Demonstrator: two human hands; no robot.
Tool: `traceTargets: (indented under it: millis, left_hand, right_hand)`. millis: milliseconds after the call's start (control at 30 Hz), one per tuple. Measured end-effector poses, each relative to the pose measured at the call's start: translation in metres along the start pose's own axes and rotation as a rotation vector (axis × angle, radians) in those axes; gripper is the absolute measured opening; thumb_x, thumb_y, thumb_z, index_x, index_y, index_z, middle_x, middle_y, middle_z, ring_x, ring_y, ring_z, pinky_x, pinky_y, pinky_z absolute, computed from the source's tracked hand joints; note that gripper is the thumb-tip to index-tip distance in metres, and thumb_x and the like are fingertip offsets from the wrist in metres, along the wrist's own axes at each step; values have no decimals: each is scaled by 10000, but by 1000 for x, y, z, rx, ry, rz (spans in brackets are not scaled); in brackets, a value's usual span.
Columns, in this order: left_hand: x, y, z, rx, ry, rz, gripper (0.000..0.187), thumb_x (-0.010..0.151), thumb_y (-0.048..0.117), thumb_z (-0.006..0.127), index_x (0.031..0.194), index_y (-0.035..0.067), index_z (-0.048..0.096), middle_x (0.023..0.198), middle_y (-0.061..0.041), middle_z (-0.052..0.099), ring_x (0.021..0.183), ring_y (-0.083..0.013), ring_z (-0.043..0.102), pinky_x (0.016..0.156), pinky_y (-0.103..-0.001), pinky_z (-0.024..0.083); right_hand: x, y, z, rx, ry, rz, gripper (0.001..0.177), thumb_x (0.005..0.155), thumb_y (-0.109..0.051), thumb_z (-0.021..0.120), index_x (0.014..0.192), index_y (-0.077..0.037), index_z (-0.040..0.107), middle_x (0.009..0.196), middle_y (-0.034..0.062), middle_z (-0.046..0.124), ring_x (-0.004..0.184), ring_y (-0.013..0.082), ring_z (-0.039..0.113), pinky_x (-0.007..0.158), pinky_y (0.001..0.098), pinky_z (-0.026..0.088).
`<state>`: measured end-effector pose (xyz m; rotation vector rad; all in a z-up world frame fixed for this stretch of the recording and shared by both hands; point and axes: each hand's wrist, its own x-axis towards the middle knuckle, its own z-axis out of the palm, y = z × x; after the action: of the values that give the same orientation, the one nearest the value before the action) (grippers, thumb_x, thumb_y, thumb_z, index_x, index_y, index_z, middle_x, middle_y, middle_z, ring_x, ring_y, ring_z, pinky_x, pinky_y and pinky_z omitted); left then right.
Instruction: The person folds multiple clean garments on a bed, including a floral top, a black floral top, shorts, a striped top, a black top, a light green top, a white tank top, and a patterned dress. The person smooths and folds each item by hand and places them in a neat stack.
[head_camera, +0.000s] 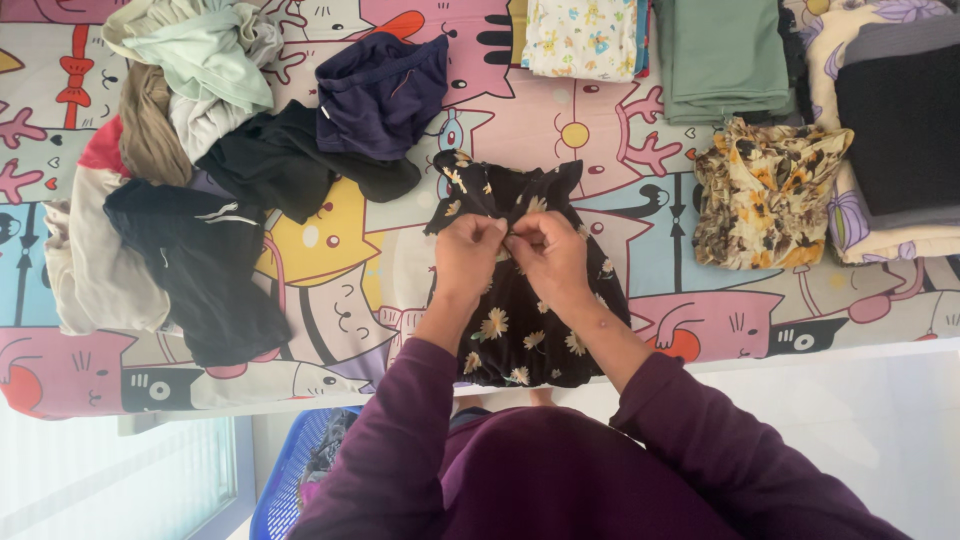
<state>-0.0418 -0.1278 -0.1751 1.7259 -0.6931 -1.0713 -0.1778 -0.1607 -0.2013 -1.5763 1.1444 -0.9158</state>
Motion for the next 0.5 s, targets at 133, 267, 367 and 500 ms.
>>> traceTargets:
  millis: [133,267,367,500]
  left_hand:
    - [8,-8,1,-174,-38,-49,178,924,134,684,924,-41,652,793,-77,712,685,-142,713,643,-284,602]
    - [12,-17,7,-202,-43,-33,157,956,110,677,935,-31,612,822,-79,682,696,-133,681,642,-283,582]
    - [12,-21,12,-227,-49,-26,154,941,84,665,1008,-30,585,867,-74,683,714,-124,700,655,-270,595]
    - [12,-19,16,-246,-22,40,291,914,45,664,1130,-6,477,861,-93,683,702,-125,668,641,-260,557]
  right_hand:
    - [6,5,-5,243,-104,159,112,924,-23,731,1021,-26,675,926,13,702,841,72,682,730,232,578]
    - [12,14,-10,423,-145,372,65,999,-100,669,1014,-42,693,921,-3,693,826,74,656,730,246,569]
    - [16,18,-13,561,-155,498,93,1012,-136,640,1047,-56,673,951,-20,683,836,70,660,730,254,566]
    - [19,14,-18,593,-197,474,92,1008,-126,640,1067,-57,653,957,-20,674,843,80,669,741,261,568]
